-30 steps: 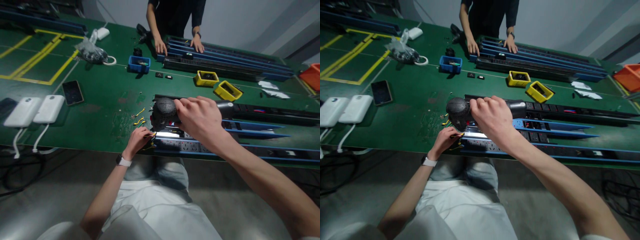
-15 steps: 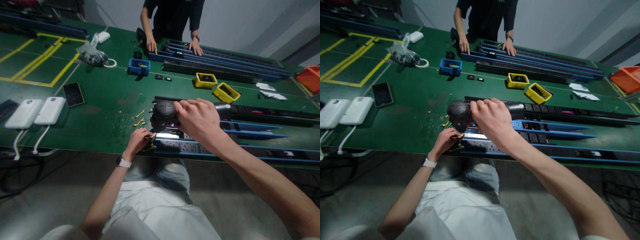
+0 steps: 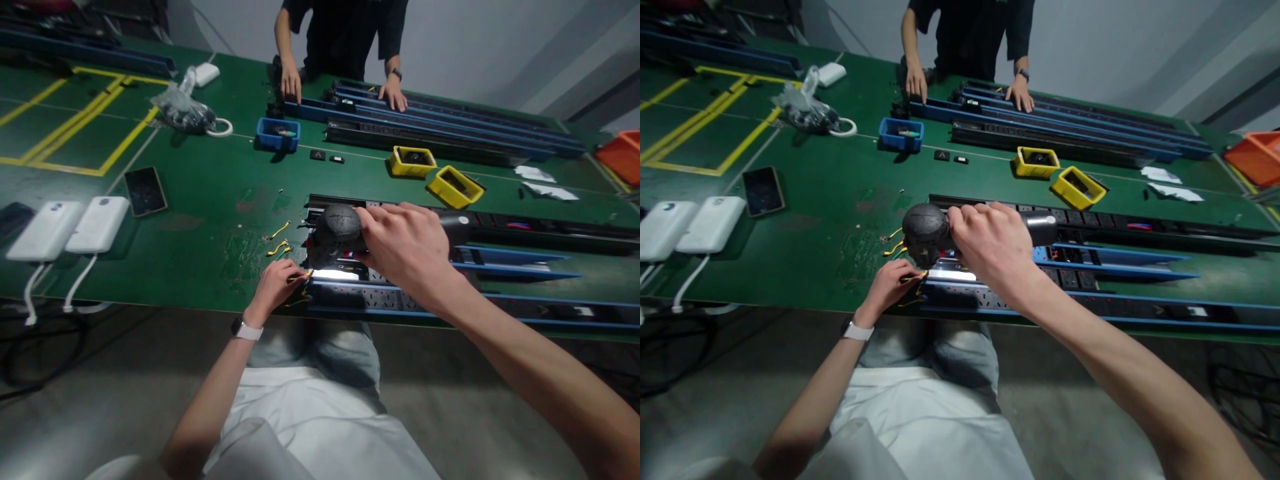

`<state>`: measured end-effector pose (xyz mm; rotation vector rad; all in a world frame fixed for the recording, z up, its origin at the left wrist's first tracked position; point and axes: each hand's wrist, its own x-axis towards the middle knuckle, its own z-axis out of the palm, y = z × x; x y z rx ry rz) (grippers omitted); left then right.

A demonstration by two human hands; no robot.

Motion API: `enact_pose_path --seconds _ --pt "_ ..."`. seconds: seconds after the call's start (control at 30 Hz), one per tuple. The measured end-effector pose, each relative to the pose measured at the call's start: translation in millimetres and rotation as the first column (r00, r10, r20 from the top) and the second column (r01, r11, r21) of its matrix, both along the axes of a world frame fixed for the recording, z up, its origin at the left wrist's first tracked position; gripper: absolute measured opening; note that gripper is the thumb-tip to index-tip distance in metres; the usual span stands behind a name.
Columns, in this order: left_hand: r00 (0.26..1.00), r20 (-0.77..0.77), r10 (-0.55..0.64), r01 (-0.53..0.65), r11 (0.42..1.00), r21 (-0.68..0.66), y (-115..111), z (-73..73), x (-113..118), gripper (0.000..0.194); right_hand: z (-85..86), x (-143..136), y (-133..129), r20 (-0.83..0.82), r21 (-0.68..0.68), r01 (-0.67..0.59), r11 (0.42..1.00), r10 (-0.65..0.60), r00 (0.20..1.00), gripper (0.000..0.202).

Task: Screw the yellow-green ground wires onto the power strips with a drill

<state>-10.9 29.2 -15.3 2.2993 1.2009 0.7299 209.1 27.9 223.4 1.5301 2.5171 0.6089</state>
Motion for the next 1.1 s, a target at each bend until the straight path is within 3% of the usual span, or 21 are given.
enact_pose_path --seconds 0.2,0.5,0.8,1.1 --pt "1.0 -0.01 -0.001 0.001 1.0 0.015 -1 4.2 1 0.013 -0.3 1 7 -0.01 -0.012 0.014 1.0 -0.014 1.0 0.025" --pt "1.0 -0.007 0.001 -0.001 1.0 0.01 0 0.2 1 0.012 -0.8 0 10 0.0 -0.009 0.005 1.0 -0.005 1.0 0.023" --pt "0.998 -0.05 0.048 -0.047 0.999 0.017 -1 7.3 3 0.009 -1.6 2 14 -0.013 -0.024 0.033 0.999 -0.034 0.999 0.025" --pt "0.998 -0.051 0.036 -0.035 0.999 0.025 -1 4.5 2 0.01 0.6 -4 8 0.016 -0.01 0.008 1.0 -0.008 1.0 0.014"
